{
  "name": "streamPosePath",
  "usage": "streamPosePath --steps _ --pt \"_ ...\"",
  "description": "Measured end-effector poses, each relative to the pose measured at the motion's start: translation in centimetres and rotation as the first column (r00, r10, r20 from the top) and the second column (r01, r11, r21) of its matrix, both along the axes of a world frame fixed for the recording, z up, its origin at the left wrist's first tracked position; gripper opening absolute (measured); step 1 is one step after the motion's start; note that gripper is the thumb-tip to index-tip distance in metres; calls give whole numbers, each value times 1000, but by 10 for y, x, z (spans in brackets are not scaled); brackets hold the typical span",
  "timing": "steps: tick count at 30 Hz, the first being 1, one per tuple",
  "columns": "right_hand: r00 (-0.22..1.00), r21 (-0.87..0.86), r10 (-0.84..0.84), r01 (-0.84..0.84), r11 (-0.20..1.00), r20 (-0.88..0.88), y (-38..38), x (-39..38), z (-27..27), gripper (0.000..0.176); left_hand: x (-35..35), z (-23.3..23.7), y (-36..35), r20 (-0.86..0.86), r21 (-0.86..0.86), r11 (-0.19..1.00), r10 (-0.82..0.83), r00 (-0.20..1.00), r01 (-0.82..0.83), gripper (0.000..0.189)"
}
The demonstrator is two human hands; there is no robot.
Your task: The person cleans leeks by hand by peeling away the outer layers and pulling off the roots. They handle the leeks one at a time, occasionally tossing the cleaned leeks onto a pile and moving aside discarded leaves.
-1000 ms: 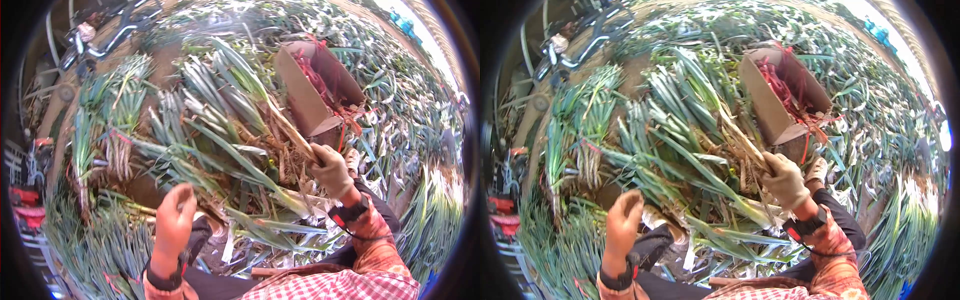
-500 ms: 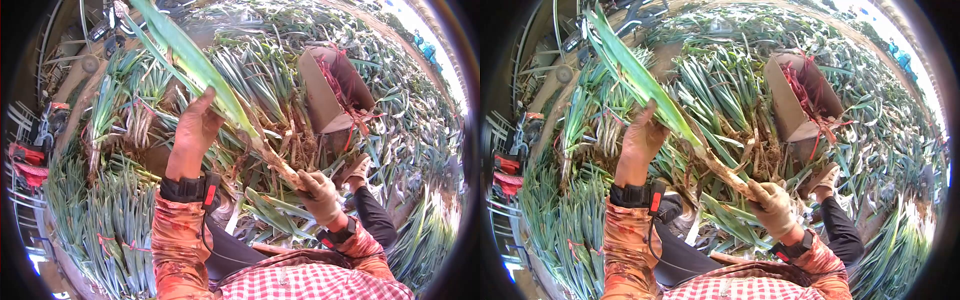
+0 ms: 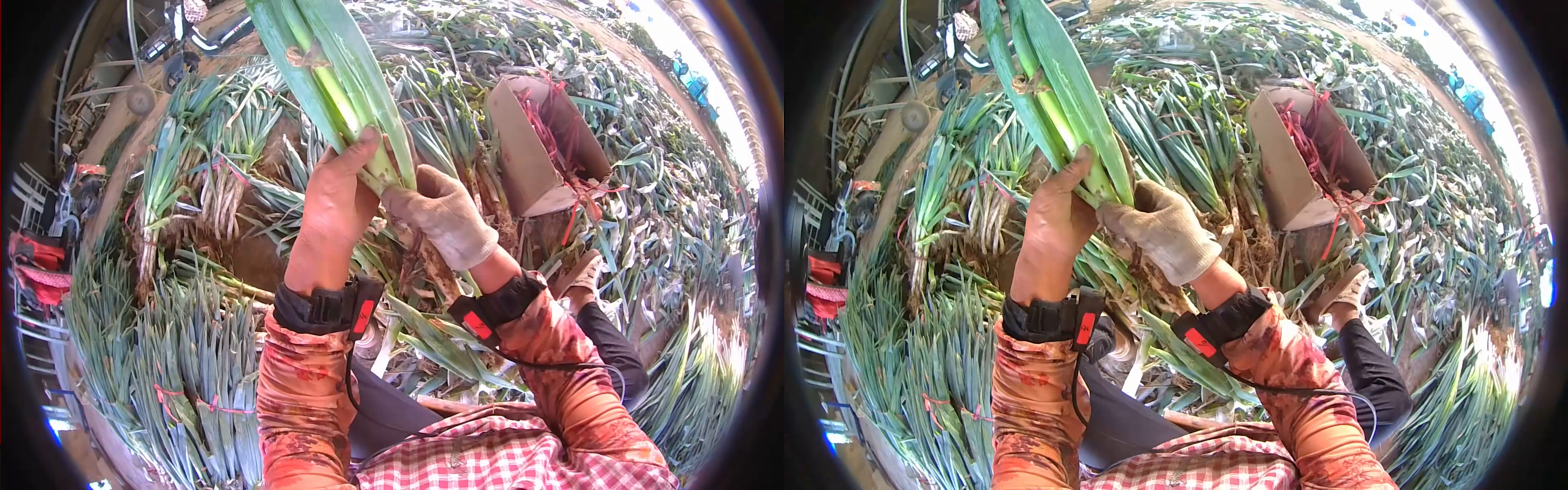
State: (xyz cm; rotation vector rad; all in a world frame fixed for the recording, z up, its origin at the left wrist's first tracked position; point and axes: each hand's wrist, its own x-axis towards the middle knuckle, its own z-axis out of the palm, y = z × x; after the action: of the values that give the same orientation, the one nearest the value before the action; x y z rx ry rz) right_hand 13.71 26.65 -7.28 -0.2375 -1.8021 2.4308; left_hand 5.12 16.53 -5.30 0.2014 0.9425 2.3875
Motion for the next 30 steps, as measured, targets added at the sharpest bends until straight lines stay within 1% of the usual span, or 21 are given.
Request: streamPosePath --steps 2,4,6,7,8,9,10,11,12,13,14,16,18,20,22,24,25,26,28,29,30 --pt "998 -201 -23 11 980 -60 -8 3 7 18 0 3 -5 -29 53 997 -61 998 63 35" --pt "999 -180 -21 12 984 -48 -12 2 6 17 -3 -3 -7 -30 58 996 -61 998 63 35" --pt "999 -57 -45 47 997 24 -15 5 12 15 -7 -8 -6 -23 34 999 -12 1000 13 33" --pt "994 90 -111 109 990 11 -19 10 3 14 -6 -3 -8 31 -94 995 47 998 -44 25" --pt "997 531 -63 77 844 -45 -13 29 2 15 -11 -1 -15 33 -94 995 46 998 -42 25" --pt "989 652 -23 112 750 -144 -9 43 -12 16 -21 2 -23 -20 -96 987 129 991 -130 24" --pt "999 637 -42 43 770 -17 -5 63 -32 16 -28 4 -28 -75 -93 971 213 974 -219 24" --pt "997 721 -75 43 692 12 2 86 -44 14 -30 7 -31 -47 54 949 314 948 -312 25" --pt "996 850 -83 65 522 -26 17 112 -89 16 -34 8 -37 -52 60 944 327 944 -324 25" --pt "990 935 -135 4 354 47 32 147 -134 22 -39 8 -45 -89 82 935 353 931 -346 25" --pt "896 875 -180 -323 361 406 54 185 -169 33 -43 8 -51 -127 106 924 380 916 -368 25" --pt "888 906 -205 -377 191 413 81 240 -184 46 -33 15 -53 -84 42 942 336 938 -333 27" --pt "710 851 -470 -458 258 525 87 216 -152 53 -27 7 -43 -164 14 918 392 905 -395 30" --pt "903 974 -417 -10 227 107 74 161 -96 56 -25 1 -33 -163 51 953 302 939 -298 30" --pt "967 934 -217 195 300 -132 41 112 -29 60 -17 5 -24 -166 85 976 212 963 -201 31" --pt "964 937 -95 263 231 -248 7 75 8 66 -8 9 -21 -83 25 995 99 992 -97 28" --pt "933 915 -54 359 184 -356 -5 56 9 68 -8 5 -21 -65 3 1000 23 998 -23 28" --pt "890 880 -7 453 143 -456 -15 40 6 70 -6 5 -19 -63 1 1000 24 998 -24 28" --pt "913 869 -99 406 282 -395 -26 17 -6 74 -1 3 -16 -1 -81 995 -62 998 62 28" --pt "887 829 -136 460 318 -441 -26 12 -7 62 1 1 -18 -52 -87 994 -76 996 71 25" --pt "889 830 -136 458 319 -438 -22 7 -4 62 -2 2 -22 -49 -88 994 -75 996 71 25"
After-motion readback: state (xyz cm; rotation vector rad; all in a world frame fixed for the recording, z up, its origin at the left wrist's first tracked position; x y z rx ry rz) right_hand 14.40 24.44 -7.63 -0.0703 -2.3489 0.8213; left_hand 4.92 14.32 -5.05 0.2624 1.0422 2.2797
